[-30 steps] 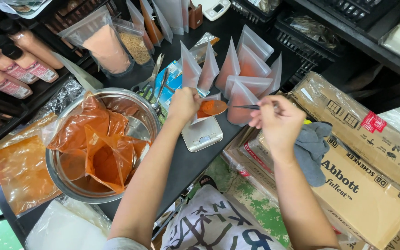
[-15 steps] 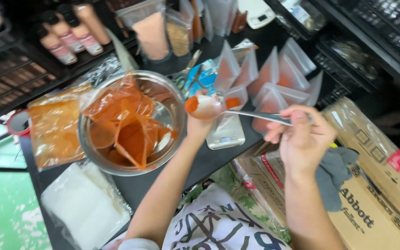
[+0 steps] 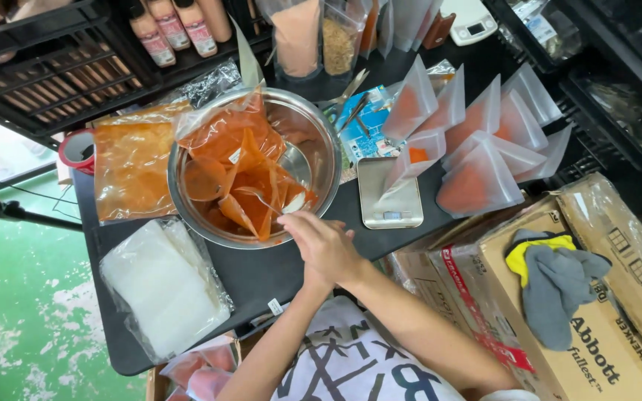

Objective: Scooping orange powder from a large bowl into small plastic bags for packaging.

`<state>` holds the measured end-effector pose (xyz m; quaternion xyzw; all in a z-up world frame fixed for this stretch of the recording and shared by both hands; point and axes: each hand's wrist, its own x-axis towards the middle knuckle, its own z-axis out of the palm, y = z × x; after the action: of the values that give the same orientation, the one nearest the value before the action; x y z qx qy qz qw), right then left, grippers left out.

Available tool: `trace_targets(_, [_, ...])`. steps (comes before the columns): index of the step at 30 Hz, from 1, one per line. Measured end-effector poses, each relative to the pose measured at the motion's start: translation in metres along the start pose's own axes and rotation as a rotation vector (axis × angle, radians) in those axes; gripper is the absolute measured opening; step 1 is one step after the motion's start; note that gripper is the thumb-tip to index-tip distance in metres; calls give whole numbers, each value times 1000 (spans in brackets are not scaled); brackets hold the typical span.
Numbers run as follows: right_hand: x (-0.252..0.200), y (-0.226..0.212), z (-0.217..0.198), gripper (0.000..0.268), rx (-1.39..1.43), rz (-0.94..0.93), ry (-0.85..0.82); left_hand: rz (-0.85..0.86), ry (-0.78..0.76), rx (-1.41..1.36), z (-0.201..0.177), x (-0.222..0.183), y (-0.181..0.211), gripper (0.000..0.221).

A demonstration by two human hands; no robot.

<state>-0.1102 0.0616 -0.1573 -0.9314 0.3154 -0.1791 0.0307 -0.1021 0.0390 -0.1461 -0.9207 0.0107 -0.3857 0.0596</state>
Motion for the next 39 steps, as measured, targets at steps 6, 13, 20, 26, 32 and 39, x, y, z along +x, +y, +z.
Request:
trace_targets(6, [25,19,-62,17,749,-212,97,252,-41,396,-34,14,-2,23])
trace_targets(13, [53,64,-133,22,1271,-174,240,112,-1076,-1218,24,-16,-16,31])
trace_targets(20, [61,46,-134,25,1355,-16,57,198,-1067,-1270,2,-27,-24,13])
trace_targets(26, [73,-14,-52,13,1106,-187,54,224,-1144,-1222,13,-52,-48,16])
trace_targets(32, [83,-38,-29,13,1041,-138,-95,187,-1201,-1152,27,-61,-80,22])
trace_targets(39, [90,-52,-6,16,1018,-108,-138,140,-1274,-1115,19,-41,-97,26])
